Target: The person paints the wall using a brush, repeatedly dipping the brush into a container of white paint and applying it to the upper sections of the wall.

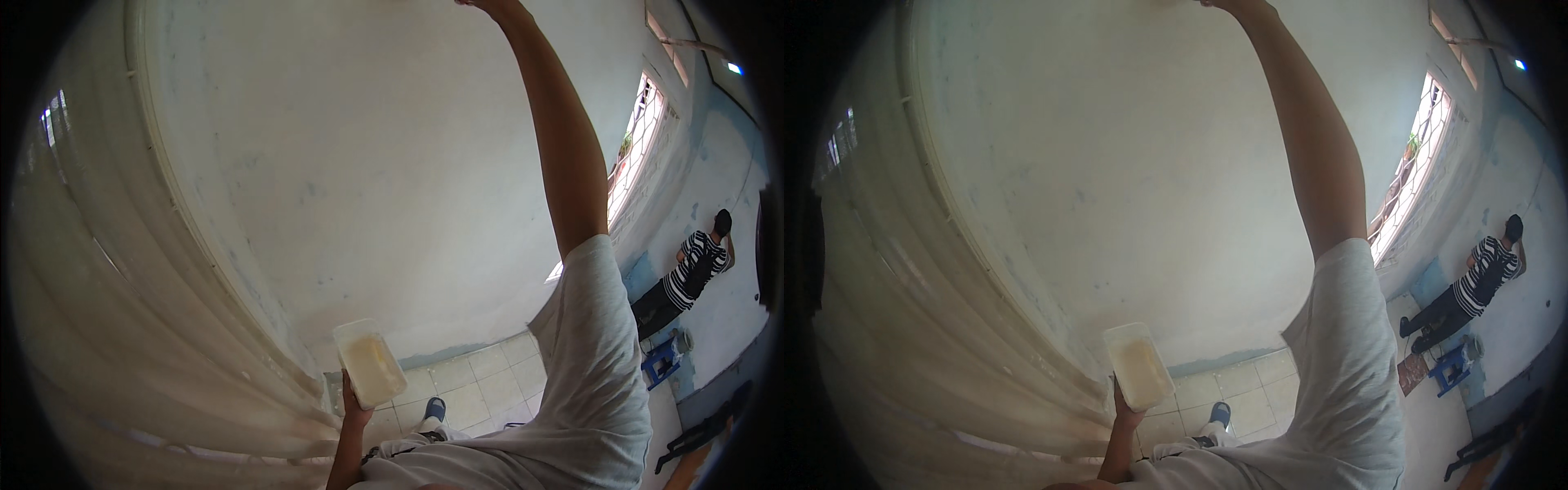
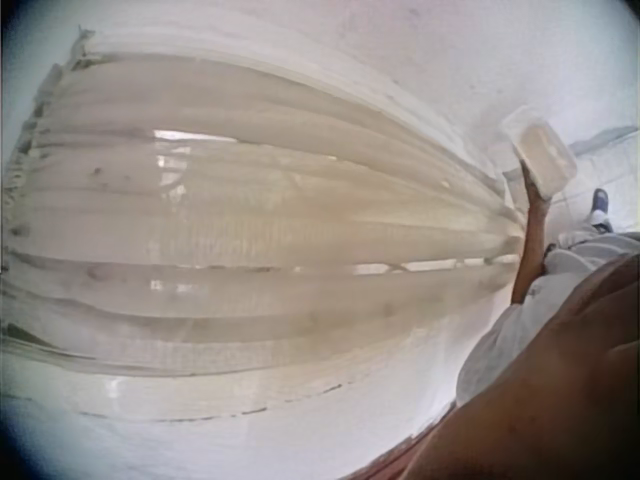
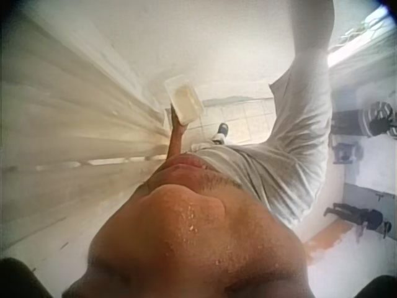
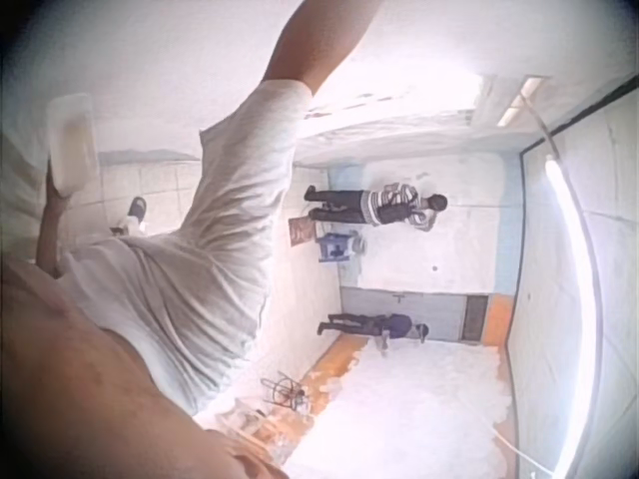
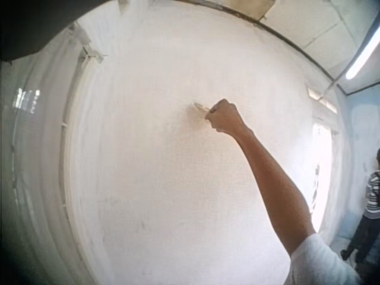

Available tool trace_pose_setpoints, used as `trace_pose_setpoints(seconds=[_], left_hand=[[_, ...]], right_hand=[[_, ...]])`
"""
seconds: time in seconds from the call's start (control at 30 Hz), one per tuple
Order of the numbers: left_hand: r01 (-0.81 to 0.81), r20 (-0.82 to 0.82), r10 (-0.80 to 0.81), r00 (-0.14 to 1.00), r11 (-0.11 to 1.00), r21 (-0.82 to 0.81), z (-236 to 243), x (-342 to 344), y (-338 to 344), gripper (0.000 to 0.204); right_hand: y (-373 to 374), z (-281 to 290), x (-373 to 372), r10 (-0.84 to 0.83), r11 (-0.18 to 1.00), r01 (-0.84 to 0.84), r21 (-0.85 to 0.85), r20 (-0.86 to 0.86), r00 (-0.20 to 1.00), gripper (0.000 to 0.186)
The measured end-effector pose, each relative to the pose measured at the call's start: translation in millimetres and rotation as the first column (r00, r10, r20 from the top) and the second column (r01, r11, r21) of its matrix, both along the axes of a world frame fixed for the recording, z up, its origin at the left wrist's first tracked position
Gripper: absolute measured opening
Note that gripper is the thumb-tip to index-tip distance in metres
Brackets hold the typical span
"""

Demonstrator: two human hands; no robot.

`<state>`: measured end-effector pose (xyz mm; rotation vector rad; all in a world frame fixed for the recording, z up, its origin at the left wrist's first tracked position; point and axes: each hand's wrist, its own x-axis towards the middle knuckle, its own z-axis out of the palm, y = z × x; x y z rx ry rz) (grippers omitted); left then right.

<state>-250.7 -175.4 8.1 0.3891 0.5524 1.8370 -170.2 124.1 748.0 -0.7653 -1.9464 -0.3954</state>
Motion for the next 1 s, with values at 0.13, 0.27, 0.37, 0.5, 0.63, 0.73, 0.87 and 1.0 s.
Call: trace_pose_setpoints(seconds=[0.13,0.27,0.37,0.5,0.63,0.73,0.87,1.0], left_hand=[[-0.032,-0.125,0.036,0.992,0.999,0.036,1,6,4,0.055],[0.083,0.235,-0.081,0.969,0.997,0.003,16,0,-6,0.053],[0.009,0.064,-0.009,0.998,1.0,0.003,-4,0,0,0.052],[-0.067,-0.095,0.065,0.993,0.998,-0.016,-6,-4,8,0.052],[0.056,0.244,-0.056,0.968,0.998,0.005,27,1,25,0.053],[0.054,0.188,-0.056,0.981,0.998,0.015,33,-3,18,0.054],[-0.045,-0.154,0.05,0.987,0.998,0.035,63,10,19,0.056],[-0.009,0.095,0.006,0.995,1.0,0.022,35,5,27,0.055]], right_hand=[[40,-64,-3,-0.076,0.997,0.078,0.001,0.247,0.966,0.029],[13,-272,-21,-0.082,0.975,0.109,-0.196,0.139,0.987,0.054],[-6,-409,-6,-0.012,0.917,0.135,-0.375,0.313,0.95,0.051],[-5,-478,11,0.205,0.749,0.258,-0.61,0.584,0.785,0.036],[96,-415,5,0.367,0.784,0.158,-0.6,0.654,0.662,0.078],[97,-235,-32,0.242,0.903,0.048,-0.427,0.599,0.763,0.051],[51,-27,-32,0.12,0.967,-0.031,-0.252,0.347,0.93,0.022],[13,17,-42,-0.016,0.996,0.021,-0.082,0.057,0.998,0.04]])
